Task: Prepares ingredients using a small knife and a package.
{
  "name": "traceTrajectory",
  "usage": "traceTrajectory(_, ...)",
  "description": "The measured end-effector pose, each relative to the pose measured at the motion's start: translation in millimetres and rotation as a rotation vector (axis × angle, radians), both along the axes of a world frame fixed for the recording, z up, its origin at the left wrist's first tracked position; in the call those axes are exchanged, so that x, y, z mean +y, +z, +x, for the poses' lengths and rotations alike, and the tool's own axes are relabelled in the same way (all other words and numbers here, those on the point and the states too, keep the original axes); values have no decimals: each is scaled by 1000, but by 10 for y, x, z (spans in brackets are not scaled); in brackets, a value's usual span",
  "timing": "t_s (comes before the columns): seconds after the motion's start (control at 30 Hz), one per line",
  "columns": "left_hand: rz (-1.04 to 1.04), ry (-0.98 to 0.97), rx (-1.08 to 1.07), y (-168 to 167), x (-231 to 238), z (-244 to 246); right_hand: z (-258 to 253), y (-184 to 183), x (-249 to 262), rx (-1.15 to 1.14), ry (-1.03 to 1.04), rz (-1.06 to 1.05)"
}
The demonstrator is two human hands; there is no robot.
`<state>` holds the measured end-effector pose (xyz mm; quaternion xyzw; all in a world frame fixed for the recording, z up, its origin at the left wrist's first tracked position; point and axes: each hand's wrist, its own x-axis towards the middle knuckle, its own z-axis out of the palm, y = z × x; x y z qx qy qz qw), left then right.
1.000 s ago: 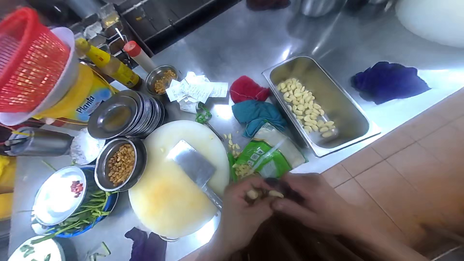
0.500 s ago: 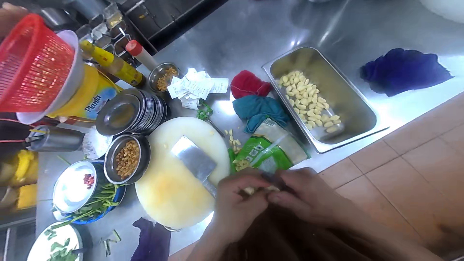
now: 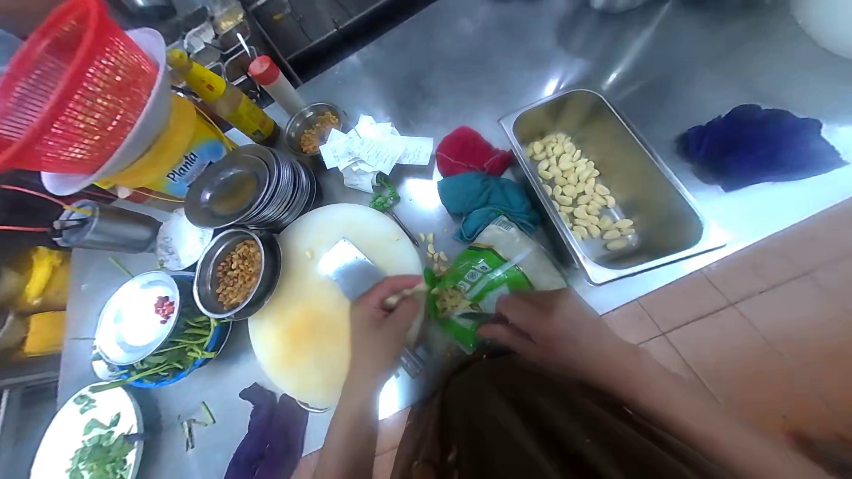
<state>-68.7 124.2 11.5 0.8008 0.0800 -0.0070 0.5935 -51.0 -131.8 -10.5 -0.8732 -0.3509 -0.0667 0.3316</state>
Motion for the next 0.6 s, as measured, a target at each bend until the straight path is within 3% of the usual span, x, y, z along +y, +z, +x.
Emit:
traceTrajectory(0.17,-136,310,137,-259,429,-427,-163,-276,-12,332,213,-198)
traceTrajectory(0.3,-341,385,154,-240,290,-423,-131,-300,-31,427,138,-183)
traceTrajectory(0.47,-373,83,130,-82,-344,-118,-262,-343,-385,525,-6,125)
traceTrajectory(0.6,-236,-307,138,95,-963,296,-533,-403,-881,579,-343,461)
